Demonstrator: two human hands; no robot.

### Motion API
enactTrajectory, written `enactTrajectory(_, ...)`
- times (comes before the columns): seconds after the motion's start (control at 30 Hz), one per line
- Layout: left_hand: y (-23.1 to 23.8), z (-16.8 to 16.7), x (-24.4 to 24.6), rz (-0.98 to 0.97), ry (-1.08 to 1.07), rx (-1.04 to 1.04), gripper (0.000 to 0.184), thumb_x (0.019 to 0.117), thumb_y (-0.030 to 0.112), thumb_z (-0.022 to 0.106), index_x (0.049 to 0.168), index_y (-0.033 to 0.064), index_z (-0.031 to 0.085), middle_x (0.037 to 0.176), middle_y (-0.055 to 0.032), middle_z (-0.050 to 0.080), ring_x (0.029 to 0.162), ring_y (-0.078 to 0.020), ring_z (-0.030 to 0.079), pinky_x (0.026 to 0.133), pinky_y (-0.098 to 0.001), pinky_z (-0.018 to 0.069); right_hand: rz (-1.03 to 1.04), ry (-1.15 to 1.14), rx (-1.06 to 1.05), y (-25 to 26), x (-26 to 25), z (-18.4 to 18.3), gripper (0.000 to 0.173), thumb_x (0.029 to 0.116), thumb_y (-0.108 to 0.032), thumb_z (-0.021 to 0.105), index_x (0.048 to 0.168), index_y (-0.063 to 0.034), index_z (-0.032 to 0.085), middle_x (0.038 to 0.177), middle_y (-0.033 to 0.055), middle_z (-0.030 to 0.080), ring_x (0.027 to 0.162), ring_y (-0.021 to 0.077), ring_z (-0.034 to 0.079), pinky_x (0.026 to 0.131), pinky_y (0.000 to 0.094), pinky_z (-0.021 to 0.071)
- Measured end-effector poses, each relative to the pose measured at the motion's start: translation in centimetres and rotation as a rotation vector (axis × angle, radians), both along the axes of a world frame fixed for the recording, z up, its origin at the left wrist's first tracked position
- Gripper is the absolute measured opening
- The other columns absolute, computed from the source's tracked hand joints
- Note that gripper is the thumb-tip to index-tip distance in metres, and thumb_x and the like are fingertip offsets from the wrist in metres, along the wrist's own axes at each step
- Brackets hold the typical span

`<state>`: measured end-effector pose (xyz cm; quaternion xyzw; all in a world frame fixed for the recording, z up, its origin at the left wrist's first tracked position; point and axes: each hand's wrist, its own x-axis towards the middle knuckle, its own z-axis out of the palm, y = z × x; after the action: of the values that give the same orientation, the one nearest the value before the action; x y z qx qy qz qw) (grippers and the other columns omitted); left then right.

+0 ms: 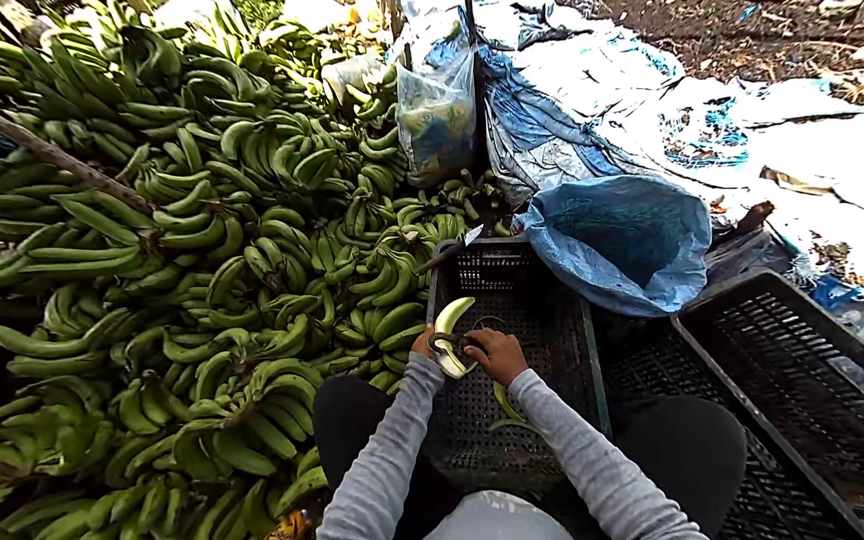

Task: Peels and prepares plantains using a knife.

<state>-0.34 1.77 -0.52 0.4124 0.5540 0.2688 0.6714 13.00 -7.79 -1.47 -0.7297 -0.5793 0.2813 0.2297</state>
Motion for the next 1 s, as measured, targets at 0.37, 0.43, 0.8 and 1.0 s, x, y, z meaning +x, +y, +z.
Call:
enactTrajectory(0.37,-4.3,-2.3,-0.3,0.101,-0.53,0.215,0.042,0.1097,0.017,0.014,0.13,-0.0063,0.042,0.087,-0.0029,0.066,0.071,-0.0099,0.066,0.069,-0.0254,0.0584,-0.565,0.079,-0.549,0.9,7.6,1.0,0.062,0.1121,-0.047,0.025,0.139,-0.0021,0.058,0.142,0.023,0.06,0.135,0.0386,0.055,0.108,0.0615,0.0406)
enactTrajectory(0.43,-3.7,-3.0,-0.6,0.028,-0.59,0.27,0.042,0.1069,0.015,0.016,0.135,-0.0075,0.038,0.095,-0.0027,0.069,0.079,-0.0093,0.068,0.073,-0.0243,0.0579,-0.558,0.076,-0.406,0.2,6.9,3.0,0.059,0.1125,-0.047,0.025,0.14,-0.0057,0.058,0.134,0.0236,0.065,0.128,0.0405,0.059,0.105,0.0621,0.0427)
enactTrajectory(0.8,-6.2,-4.2,9.2,-0.548,0.602,-0.13,0.049,0.1124,0.026,0.039,0.144,-0.0111,0.044,0.147,-0.0323,0.048,0.14,-0.0381,0.047,0.116,-0.048,0.0356,-0.085,0.323,-0.784,-6.6,5.8,-10.0,0.055,0.1149,-0.023,0.023,0.142,0.0208,0.043,0.147,0.0416,0.044,0.141,0.0469,0.046,0.115,0.0496,0.04)
enactTrajectory(1.0,-10.4,10.0,13.6,-1.067,-0.354,0.448,0.064,0.1031,0.017,0.048,0.152,-0.0175,0.025,0.157,-0.0357,0.032,0.148,-0.0385,0.035,0.121,-0.0423,0.029,-0.225,0.344,-0.521,-7.8,3.9,-0.6,0.046,0.113,-0.013,0.026,0.146,0.0164,0.038,0.139,0.0337,0.053,0.12,0.036,0.06,0.103,0.0388,0.0462)
